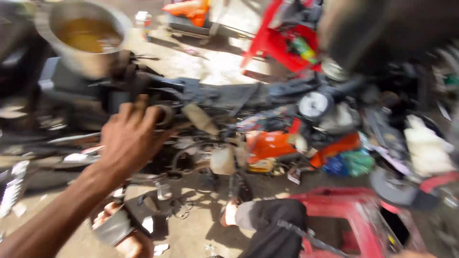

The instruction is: The person works on the exposed wiring of a motorcycle, using electrical tape to wrap and secure connections. They also use pliers to strip or cut wires and manipulate the electrical harness near the fuel tank.

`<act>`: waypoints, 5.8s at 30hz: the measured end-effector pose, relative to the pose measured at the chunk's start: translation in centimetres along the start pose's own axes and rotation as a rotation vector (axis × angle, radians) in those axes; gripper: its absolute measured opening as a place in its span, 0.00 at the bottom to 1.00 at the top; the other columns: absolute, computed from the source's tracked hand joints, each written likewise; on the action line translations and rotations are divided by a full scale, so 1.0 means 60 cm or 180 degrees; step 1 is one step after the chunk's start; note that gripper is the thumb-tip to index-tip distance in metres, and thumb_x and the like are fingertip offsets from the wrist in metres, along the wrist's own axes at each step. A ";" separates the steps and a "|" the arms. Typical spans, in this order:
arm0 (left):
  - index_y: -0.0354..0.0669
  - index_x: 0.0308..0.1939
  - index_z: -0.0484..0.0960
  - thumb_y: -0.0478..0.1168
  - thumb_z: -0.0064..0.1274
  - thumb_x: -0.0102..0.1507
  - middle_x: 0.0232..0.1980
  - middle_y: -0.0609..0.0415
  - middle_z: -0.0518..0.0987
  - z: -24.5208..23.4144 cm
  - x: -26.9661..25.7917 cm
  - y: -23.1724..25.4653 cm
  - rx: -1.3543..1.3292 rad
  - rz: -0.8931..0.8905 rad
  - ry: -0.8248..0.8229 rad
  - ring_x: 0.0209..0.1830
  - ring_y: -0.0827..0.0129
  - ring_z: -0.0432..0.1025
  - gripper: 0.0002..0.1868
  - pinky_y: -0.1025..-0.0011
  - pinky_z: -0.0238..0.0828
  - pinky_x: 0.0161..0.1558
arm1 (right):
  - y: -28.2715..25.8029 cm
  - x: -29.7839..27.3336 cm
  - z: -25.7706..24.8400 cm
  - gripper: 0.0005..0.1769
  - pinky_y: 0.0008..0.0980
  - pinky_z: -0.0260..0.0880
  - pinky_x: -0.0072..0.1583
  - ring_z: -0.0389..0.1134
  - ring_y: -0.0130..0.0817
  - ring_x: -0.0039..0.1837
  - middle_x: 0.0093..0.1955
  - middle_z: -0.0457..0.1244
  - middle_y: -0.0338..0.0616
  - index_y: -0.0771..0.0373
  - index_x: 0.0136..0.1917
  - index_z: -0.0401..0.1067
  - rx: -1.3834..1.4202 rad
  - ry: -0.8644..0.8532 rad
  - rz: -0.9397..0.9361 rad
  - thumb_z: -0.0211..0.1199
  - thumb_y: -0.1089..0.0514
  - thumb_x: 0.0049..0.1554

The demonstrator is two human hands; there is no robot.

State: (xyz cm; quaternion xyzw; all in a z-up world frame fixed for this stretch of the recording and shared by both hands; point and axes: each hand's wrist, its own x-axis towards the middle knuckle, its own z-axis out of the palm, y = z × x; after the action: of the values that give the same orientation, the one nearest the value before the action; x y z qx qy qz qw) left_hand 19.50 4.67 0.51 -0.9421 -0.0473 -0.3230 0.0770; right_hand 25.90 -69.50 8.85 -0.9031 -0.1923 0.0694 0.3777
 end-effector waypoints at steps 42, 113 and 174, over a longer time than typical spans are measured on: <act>0.27 0.47 0.81 0.44 0.59 0.65 0.49 0.25 0.83 -0.068 0.063 0.435 -0.8330 -0.2355 -0.0763 0.37 0.51 0.82 0.19 0.68 0.82 0.32 | -0.318 0.205 0.334 0.29 0.34 0.77 0.52 0.74 0.36 0.53 0.53 0.69 0.41 0.54 0.64 0.76 -0.1089 0.1129 -0.0481 0.77 0.58 0.49; 0.28 0.37 0.86 0.30 0.62 0.61 0.37 0.36 0.87 0.031 0.181 0.477 -0.8673 -0.4093 -0.1404 0.29 0.63 0.76 0.05 0.69 0.74 0.31 | -0.399 0.343 0.330 0.24 0.30 0.70 0.32 0.66 0.33 0.24 0.33 0.76 0.61 0.69 0.59 0.71 0.0846 0.0763 0.0935 0.72 0.61 0.51; 0.48 0.21 0.78 0.52 0.52 0.70 0.14 0.59 0.78 -0.117 0.305 0.304 -0.4498 -0.0540 -0.2547 0.21 0.69 0.73 0.24 0.64 0.70 0.37 | -0.390 0.317 0.368 0.07 0.38 0.74 0.49 0.67 0.43 0.46 0.50 0.67 0.51 0.71 0.52 0.75 -0.2819 0.1713 -0.2217 0.65 0.70 0.59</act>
State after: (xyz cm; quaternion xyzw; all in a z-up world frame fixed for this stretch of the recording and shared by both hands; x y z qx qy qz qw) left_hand 32.22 -13.78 15.18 -0.8055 0.0725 0.0795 -0.5827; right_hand 30.47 -32.42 10.25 -0.8441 -0.3841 -0.3742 0.0032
